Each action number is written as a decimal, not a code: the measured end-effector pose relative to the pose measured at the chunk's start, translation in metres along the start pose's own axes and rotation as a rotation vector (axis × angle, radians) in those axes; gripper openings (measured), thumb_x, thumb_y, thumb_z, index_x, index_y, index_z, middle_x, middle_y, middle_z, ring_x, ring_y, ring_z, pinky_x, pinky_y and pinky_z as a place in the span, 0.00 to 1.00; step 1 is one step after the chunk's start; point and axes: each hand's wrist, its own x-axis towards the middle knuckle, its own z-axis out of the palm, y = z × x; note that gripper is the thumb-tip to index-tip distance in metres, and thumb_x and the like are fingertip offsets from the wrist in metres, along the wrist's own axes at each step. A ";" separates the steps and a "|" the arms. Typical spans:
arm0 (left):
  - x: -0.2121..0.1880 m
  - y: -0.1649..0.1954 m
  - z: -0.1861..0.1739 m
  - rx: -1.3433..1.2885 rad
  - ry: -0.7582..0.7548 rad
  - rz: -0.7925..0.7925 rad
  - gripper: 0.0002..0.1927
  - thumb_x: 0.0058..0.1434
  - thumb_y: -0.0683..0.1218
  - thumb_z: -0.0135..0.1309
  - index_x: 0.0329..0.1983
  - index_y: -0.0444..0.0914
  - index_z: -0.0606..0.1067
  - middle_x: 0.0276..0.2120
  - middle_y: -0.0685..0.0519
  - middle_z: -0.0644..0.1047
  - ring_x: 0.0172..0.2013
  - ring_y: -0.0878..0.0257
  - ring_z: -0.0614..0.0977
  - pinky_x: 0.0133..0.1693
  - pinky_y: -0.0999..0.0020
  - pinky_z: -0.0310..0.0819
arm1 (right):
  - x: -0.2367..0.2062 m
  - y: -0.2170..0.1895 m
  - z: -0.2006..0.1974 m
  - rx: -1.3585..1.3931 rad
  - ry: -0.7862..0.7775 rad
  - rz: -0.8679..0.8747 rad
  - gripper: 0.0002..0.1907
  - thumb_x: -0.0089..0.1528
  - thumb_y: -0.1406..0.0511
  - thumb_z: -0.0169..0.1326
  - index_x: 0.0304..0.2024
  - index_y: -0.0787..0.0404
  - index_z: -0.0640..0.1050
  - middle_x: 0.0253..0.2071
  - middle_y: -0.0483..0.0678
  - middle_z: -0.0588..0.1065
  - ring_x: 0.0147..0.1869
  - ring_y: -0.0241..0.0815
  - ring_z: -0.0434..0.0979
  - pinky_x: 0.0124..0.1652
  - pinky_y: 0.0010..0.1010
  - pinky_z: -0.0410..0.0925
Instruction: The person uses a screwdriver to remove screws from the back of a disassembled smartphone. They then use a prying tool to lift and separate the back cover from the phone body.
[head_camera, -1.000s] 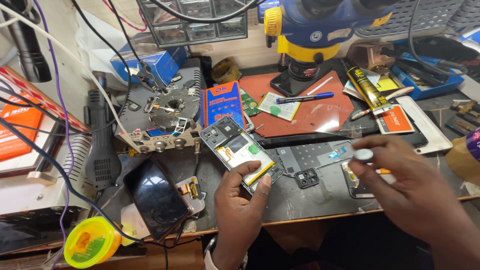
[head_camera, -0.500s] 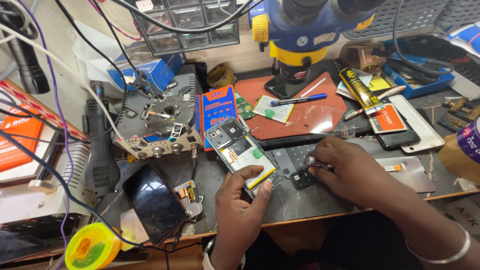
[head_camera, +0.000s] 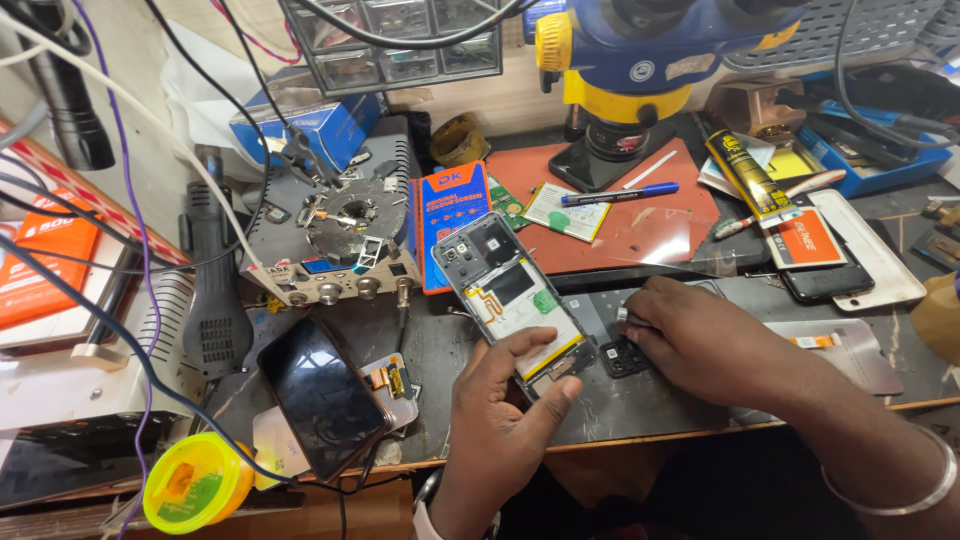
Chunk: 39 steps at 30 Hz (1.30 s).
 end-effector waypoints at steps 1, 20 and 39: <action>0.000 0.001 -0.001 -0.016 -0.018 -0.005 0.22 0.58 0.40 0.63 0.56 0.32 0.75 0.48 0.48 0.76 0.47 0.63 0.83 0.48 0.68 0.79 | 0.000 0.000 0.001 0.006 0.012 -0.010 0.13 0.61 0.59 0.53 0.43 0.59 0.77 0.40 0.53 0.74 0.48 0.55 0.76 0.47 0.46 0.69; 0.000 0.001 -0.002 0.125 -0.058 0.122 0.25 0.58 0.40 0.66 0.58 0.35 0.75 0.50 0.46 0.76 0.51 0.59 0.82 0.52 0.66 0.78 | 0.010 0.003 0.000 -0.091 -0.013 -0.041 0.13 0.58 0.58 0.60 0.39 0.60 0.79 0.37 0.53 0.76 0.47 0.55 0.77 0.47 0.45 0.69; 0.000 0.001 -0.005 0.186 -0.074 0.199 0.24 0.58 0.41 0.66 0.58 0.36 0.75 0.52 0.44 0.78 0.53 0.55 0.83 0.54 0.64 0.78 | 0.008 0.000 -0.006 0.025 0.116 0.105 0.15 0.57 0.59 0.61 0.39 0.62 0.79 0.35 0.56 0.79 0.41 0.57 0.80 0.41 0.45 0.71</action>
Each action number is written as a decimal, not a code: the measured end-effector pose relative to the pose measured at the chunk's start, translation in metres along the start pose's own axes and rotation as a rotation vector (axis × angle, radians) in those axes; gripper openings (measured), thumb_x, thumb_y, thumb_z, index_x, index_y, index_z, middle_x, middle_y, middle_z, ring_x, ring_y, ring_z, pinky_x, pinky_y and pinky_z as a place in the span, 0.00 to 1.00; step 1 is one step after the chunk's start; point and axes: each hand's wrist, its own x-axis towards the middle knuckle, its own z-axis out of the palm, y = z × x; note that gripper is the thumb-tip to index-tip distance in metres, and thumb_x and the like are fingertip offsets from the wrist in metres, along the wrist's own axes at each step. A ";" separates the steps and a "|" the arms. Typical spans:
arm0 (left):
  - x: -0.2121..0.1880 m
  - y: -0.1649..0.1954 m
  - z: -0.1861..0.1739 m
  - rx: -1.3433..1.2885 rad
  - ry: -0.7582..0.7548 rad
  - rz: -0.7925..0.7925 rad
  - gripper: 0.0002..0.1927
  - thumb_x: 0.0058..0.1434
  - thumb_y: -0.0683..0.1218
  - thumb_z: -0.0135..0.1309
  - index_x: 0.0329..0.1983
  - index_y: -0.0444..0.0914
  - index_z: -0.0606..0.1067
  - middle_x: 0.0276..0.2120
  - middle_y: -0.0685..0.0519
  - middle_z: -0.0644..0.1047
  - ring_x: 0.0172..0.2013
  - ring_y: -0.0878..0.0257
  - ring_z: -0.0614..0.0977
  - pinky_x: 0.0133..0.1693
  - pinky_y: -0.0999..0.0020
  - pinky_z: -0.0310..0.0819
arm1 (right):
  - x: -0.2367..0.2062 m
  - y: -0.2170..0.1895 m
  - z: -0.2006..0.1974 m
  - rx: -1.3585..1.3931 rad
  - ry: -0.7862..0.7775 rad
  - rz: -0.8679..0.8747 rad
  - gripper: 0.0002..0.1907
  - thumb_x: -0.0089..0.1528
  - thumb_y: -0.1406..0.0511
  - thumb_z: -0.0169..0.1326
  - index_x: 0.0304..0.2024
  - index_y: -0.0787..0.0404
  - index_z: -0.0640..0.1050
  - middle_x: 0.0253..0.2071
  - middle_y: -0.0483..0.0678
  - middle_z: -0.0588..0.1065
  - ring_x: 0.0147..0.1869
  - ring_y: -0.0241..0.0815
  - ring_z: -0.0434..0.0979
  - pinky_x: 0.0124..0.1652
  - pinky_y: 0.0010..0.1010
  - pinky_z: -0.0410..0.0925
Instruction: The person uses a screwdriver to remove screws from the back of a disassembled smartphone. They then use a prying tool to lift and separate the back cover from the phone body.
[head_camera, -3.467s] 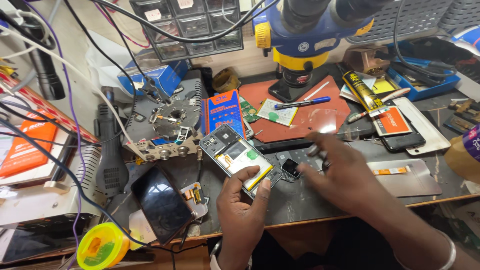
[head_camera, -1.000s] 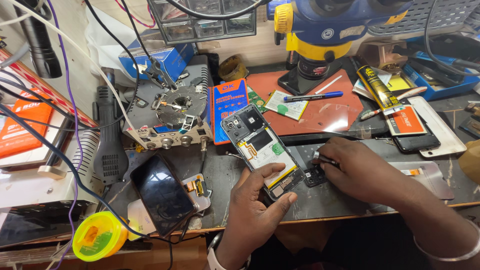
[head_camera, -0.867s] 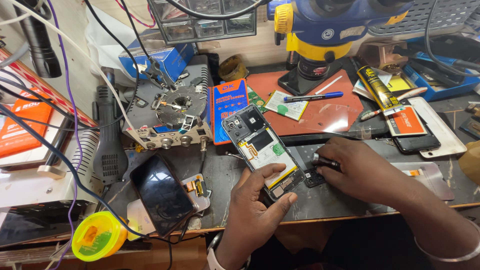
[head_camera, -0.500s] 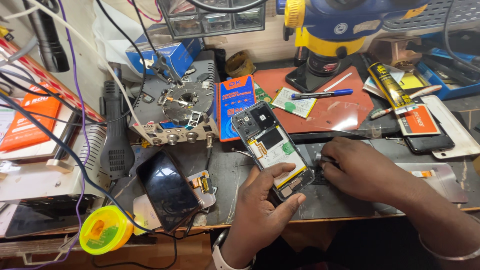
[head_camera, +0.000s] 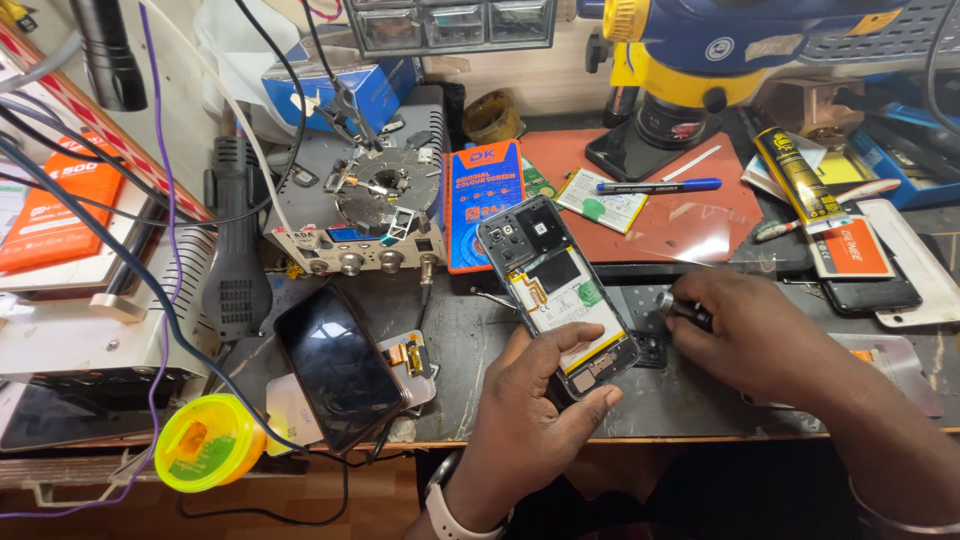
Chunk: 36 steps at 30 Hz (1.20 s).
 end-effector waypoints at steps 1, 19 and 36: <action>0.000 0.000 0.001 -0.037 -0.001 -0.034 0.24 0.58 0.41 0.66 0.58 0.36 0.75 0.52 0.45 0.77 0.53 0.56 0.84 0.53 0.65 0.79 | 0.000 0.001 -0.001 -0.021 0.014 0.004 0.14 0.57 0.59 0.61 0.38 0.62 0.80 0.34 0.55 0.79 0.41 0.57 0.79 0.41 0.45 0.71; -0.001 -0.001 0.005 -0.049 0.022 -0.072 0.25 0.57 0.42 0.66 0.58 0.36 0.75 0.50 0.46 0.77 0.51 0.58 0.84 0.52 0.66 0.79 | 0.012 0.001 0.022 -0.079 0.014 -0.154 0.10 0.57 0.63 0.57 0.37 0.63 0.77 0.37 0.56 0.76 0.45 0.60 0.77 0.44 0.49 0.69; -0.005 -0.001 0.001 -0.127 0.011 -0.058 0.25 0.57 0.40 0.66 0.59 0.36 0.75 0.52 0.45 0.77 0.53 0.57 0.83 0.53 0.65 0.79 | -0.050 -0.022 0.038 0.770 0.066 -0.133 0.15 0.58 0.69 0.59 0.46 0.61 0.72 0.37 0.44 0.78 0.39 0.28 0.79 0.37 0.23 0.74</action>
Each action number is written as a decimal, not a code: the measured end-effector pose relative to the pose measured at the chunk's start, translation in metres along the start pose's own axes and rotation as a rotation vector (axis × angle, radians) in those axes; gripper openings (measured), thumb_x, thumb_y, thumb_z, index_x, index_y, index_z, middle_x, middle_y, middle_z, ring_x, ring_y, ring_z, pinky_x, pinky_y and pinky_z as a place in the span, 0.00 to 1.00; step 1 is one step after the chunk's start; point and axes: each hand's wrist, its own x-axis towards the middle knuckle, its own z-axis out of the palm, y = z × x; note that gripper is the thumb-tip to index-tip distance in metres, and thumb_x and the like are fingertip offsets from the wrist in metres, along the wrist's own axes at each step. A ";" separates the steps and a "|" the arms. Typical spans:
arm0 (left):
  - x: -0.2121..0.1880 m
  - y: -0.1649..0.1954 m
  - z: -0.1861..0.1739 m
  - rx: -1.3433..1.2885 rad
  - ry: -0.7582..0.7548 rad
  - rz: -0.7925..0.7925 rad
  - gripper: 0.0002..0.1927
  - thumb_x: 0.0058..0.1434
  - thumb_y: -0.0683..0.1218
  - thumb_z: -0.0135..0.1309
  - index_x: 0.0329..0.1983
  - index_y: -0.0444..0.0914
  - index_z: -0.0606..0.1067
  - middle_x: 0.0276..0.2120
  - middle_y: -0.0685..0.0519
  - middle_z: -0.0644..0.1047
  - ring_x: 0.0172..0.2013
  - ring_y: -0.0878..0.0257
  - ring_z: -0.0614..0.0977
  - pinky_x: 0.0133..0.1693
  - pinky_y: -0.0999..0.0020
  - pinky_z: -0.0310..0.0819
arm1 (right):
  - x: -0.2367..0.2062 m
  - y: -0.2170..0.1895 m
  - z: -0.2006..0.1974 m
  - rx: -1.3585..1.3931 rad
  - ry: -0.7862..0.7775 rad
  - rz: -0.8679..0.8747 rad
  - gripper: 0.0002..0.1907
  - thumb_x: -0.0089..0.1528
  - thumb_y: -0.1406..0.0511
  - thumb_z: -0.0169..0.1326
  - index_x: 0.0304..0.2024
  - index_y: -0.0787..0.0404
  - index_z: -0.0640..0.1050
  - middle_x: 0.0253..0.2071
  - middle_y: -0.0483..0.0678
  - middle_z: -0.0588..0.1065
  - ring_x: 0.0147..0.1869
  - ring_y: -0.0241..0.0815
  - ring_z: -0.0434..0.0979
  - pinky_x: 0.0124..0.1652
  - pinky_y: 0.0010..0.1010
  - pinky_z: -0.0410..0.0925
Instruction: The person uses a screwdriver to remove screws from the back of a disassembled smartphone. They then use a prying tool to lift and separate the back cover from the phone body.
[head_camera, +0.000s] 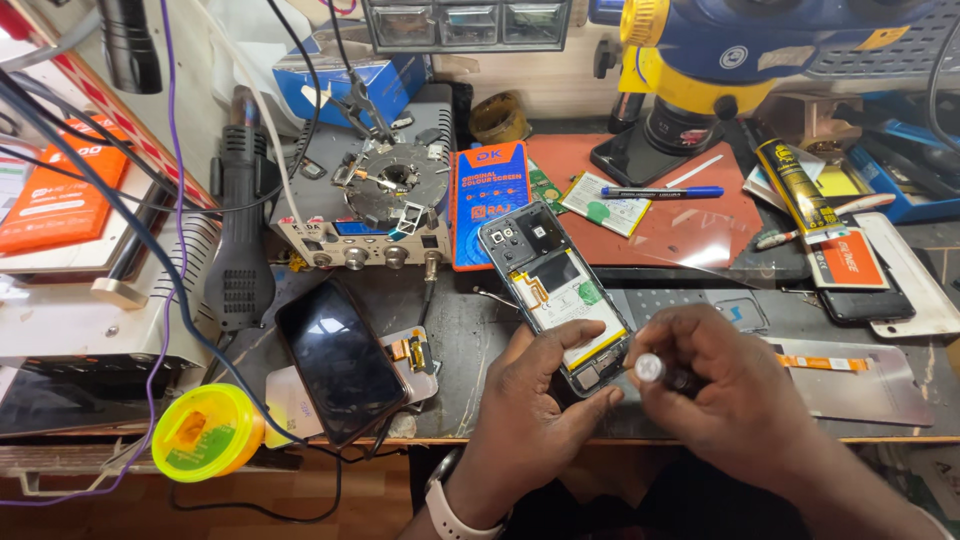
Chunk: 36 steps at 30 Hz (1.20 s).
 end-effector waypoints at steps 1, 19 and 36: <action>-0.001 0.001 0.000 0.039 0.003 0.010 0.25 0.57 0.41 0.66 0.58 0.36 0.75 0.52 0.45 0.77 0.52 0.56 0.84 0.53 0.65 0.79 | -0.002 0.004 0.002 -0.020 -0.016 -0.051 0.16 0.58 0.69 0.59 0.47 0.61 0.70 0.39 0.43 0.78 0.39 0.28 0.81 0.37 0.23 0.76; -0.005 0.000 -0.013 0.169 0.016 0.116 0.27 0.58 0.39 0.64 0.61 0.36 0.74 0.52 0.41 0.77 0.53 0.47 0.84 0.53 0.61 0.79 | 0.014 -0.022 0.012 -0.445 -0.024 -0.004 0.21 0.52 0.65 0.66 0.46 0.57 0.75 0.37 0.44 0.80 0.38 0.37 0.81 0.37 0.30 0.76; -0.001 0.001 -0.014 -0.028 -0.022 -0.001 0.26 0.58 0.38 0.62 0.61 0.36 0.73 0.53 0.42 0.76 0.54 0.53 0.84 0.54 0.64 0.79 | -0.026 -0.045 -0.014 -0.578 0.321 -0.268 0.08 0.62 0.66 0.60 0.43 0.60 0.79 0.49 0.53 0.79 0.53 0.38 0.80 0.47 0.29 0.72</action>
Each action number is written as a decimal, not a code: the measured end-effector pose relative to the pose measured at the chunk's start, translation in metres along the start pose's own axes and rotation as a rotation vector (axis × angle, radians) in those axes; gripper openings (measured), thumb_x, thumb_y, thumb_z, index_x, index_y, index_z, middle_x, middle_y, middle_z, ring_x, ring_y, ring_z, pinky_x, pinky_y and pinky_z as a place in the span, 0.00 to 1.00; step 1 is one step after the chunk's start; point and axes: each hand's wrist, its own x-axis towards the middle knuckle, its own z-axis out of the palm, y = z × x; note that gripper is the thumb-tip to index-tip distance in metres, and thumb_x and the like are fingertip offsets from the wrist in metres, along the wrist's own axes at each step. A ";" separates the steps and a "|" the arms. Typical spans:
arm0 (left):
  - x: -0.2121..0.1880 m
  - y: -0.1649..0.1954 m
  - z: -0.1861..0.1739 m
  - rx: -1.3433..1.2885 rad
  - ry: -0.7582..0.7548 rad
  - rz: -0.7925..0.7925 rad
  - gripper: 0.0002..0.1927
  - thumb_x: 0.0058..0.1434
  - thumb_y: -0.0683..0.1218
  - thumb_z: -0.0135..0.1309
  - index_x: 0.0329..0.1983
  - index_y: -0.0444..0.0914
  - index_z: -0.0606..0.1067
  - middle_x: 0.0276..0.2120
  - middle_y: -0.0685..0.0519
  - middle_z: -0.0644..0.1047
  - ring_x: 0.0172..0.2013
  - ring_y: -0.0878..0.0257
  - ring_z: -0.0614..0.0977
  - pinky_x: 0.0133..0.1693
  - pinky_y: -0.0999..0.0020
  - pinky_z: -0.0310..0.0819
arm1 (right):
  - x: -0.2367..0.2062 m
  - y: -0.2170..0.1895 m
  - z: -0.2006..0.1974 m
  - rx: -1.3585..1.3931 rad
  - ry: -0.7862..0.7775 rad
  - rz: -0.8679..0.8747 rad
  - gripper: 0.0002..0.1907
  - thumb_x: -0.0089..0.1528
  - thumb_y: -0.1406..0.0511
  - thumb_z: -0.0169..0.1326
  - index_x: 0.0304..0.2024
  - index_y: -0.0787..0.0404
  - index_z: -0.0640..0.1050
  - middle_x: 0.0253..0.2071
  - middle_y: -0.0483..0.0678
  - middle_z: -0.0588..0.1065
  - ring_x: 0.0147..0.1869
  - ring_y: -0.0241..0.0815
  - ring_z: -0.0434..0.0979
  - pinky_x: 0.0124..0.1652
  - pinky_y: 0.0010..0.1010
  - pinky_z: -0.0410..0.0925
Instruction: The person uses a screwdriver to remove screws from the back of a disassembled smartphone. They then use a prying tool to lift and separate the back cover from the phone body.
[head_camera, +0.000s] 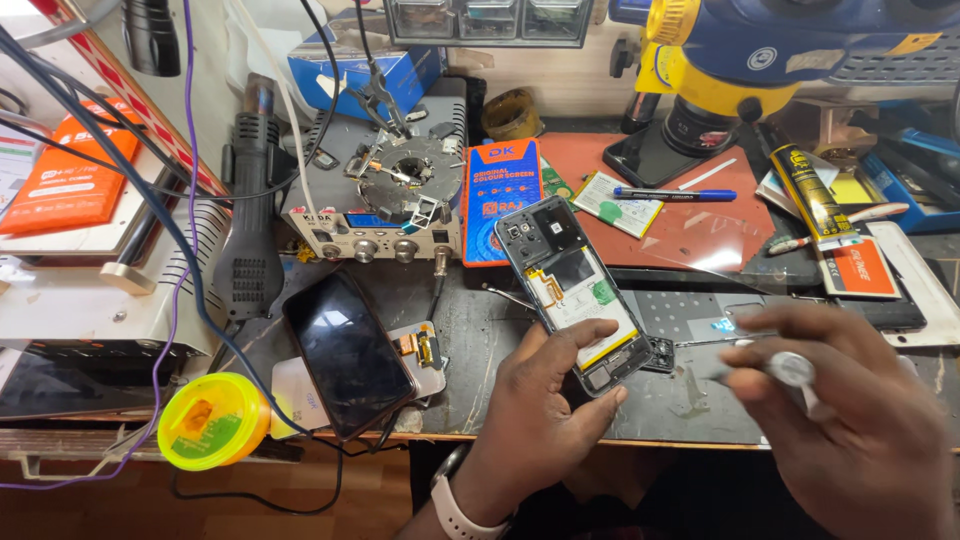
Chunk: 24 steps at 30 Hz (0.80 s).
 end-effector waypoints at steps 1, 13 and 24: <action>0.000 0.000 0.000 0.038 0.007 0.019 0.26 0.58 0.38 0.62 0.61 0.36 0.74 0.53 0.42 0.76 0.54 0.53 0.84 0.54 0.64 0.79 | -0.008 -0.001 0.002 0.085 0.060 0.034 0.07 0.63 0.68 0.58 0.43 0.61 0.77 0.46 0.53 0.80 0.52 0.38 0.81 0.48 0.30 0.74; -0.003 0.006 0.003 0.122 0.021 0.071 0.26 0.57 0.37 0.63 0.60 0.36 0.74 0.53 0.42 0.77 0.55 0.52 0.84 0.54 0.64 0.78 | -0.040 0.017 0.035 0.581 0.078 0.040 0.15 0.64 0.76 0.52 0.50 0.61 0.64 0.49 0.62 0.79 0.54 0.47 0.83 0.46 0.34 0.81; -0.002 0.006 0.002 0.128 0.015 0.075 0.27 0.57 0.37 0.63 0.61 0.36 0.74 0.53 0.42 0.77 0.55 0.52 0.84 0.54 0.63 0.79 | -0.041 0.022 0.038 0.422 0.066 -0.017 0.17 0.63 0.72 0.58 0.50 0.59 0.67 0.50 0.55 0.80 0.52 0.41 0.84 0.47 0.29 0.80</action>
